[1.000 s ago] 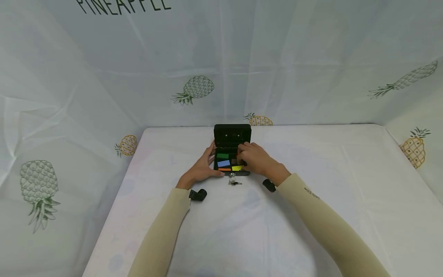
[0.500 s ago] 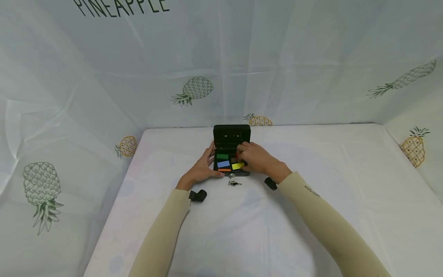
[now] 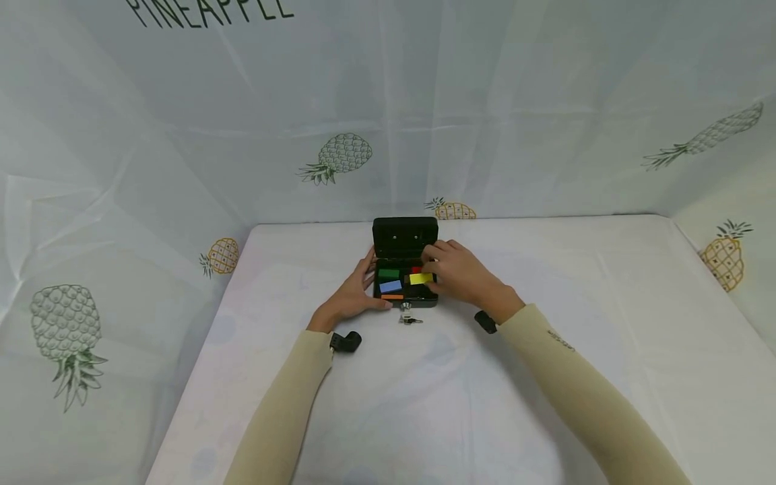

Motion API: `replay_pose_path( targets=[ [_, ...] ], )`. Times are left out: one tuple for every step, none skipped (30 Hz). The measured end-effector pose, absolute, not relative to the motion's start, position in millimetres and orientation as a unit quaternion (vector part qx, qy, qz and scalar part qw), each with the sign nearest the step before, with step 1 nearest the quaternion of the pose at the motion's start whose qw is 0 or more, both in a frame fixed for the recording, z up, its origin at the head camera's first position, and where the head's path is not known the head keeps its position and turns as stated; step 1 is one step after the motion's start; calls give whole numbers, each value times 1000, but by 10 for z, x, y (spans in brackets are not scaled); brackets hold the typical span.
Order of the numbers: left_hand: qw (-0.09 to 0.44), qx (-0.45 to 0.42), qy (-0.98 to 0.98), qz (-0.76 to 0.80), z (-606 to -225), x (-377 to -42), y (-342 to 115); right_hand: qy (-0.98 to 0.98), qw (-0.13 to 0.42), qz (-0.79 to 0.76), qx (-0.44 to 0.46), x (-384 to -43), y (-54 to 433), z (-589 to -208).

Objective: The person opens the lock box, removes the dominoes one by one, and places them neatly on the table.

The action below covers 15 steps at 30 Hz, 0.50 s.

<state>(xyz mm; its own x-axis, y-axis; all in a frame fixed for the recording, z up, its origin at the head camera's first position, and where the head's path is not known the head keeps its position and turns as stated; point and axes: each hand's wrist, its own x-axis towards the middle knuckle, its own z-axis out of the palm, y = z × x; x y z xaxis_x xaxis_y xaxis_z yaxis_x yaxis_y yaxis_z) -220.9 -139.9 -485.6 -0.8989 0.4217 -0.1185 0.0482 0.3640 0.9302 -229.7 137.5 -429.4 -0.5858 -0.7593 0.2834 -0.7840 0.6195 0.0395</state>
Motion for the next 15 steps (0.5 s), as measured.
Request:
replay_pose_path(
  targets=[
    [170,149,805,549,-4862,-2213,-1400,-890,142,42,432,-2288,1393,-4282],
    [168,150,802,553,-4867,-2216,-1402,-890,147,43,430,-2280,1412,-4271],
    [168,152,799,557,-4874,-2220,-1404,-890,151,44,427,-2274,1432,-4262],
    [166,154,798,559,-4879,-2225,-1404,-892,153,44,423,-2274,1452,-4260],
    [165,156,797,560,-4881,-2229,-1405,-893,156,44,421,-2273,1474,-4257],
    [164,156,797,560,-4883,-2230,-1407,-894,159,43,418,-2276,1498,-4259],
    [164,155,797,561,-4885,-2233,-1406,-894,162,43,415,-2279,1522,-4260],
    [164,154,797,561,-4885,-2235,-1405,-895,164,46,412,-2283,1547,-4264],
    [164,153,797,561,-4883,-2235,-1402,-896,166,50,409,-2286,1573,-4266],
    [165,151,798,560,-4882,-2235,-1401,-896,169,54,407,-2289,1602,-4269],
    [166,149,799,559,-4879,-2234,-1399,-896,171,59,405,-2291,1631,-4272],
    [167,147,800,557,-4877,-2231,-1397,-897,173,65,402,-2294,1661,-4277],
    [168,145,801,556,-4875,-2228,-1395,-897,175,71,400,-2296,1690,-4282],
    [169,144,802,554,-4873,-2225,-1395,-897,177,76,397,-2298,1720,-4288],
    [170,142,803,553,-4872,-2222,-1394,-898,179,80,394,-2300,1750,-4293]
  ],
)
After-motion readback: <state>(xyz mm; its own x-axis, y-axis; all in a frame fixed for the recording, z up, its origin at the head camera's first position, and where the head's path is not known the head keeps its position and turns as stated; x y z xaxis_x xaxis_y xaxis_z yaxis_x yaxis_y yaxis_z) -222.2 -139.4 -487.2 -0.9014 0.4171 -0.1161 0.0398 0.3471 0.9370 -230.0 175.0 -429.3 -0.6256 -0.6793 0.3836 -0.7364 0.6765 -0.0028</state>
